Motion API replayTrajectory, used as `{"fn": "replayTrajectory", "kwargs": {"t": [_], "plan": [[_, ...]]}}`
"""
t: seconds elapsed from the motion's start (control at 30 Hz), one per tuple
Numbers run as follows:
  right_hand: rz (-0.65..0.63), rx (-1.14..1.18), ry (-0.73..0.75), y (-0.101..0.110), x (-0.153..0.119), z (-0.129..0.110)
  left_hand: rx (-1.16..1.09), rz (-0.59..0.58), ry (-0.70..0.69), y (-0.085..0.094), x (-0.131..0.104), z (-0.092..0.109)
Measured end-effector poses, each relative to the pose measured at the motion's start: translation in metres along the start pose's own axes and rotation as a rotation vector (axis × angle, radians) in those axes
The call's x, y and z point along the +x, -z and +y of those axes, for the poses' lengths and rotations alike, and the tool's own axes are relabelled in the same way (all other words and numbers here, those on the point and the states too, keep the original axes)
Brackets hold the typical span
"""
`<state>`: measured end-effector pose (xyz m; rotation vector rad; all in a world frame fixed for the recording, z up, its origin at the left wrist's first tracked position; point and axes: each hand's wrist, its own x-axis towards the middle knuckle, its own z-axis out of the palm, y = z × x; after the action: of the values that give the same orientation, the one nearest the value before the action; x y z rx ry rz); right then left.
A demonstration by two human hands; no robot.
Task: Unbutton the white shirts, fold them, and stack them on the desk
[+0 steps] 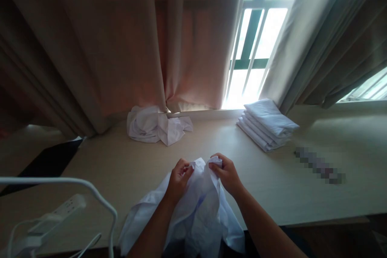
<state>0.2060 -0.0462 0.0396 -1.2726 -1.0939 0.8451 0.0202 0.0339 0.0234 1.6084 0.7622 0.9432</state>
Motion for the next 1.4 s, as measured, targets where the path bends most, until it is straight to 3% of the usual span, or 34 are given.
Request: {"fn": "replayTrajectory", "kwargs": {"t": [0.13,0.27,0.47,0.67,0.87,1.0,1.17,1.23,1.4], "plan": [[-0.116,0.063,0.000,-0.008,0.009,0.019,0.117,0.049,-0.053,-0.007,0.017,-0.018],[-0.008,0.099,-0.099,-0.007,0.011,0.032,0.064,-0.044,0.063,-0.016,0.028,-0.026],[0.037,0.088,-0.156,0.001,0.017,0.046,0.204,-0.029,0.032,-0.028,0.032,-0.039],[0.039,-0.086,-0.019,-0.012,0.015,0.041,0.152,0.049,0.090,-0.028,0.027,-0.033],[0.150,-0.266,0.116,-0.028,0.007,0.035,0.036,0.203,0.123,-0.035,0.030,-0.029],[0.191,-0.416,0.227,-0.031,0.008,0.037,0.086,0.157,0.081,-0.036,0.029,-0.034],[0.097,-0.359,0.386,-0.031,0.001,0.034,0.485,0.193,0.029,-0.028,0.023,-0.038],[0.067,-0.327,0.403,-0.031,-0.001,0.034,0.550,0.192,0.030,-0.026,0.022,-0.039],[0.002,-0.366,0.333,-0.030,0.002,0.041,0.254,0.026,0.080,-0.023,0.021,-0.037]]}}
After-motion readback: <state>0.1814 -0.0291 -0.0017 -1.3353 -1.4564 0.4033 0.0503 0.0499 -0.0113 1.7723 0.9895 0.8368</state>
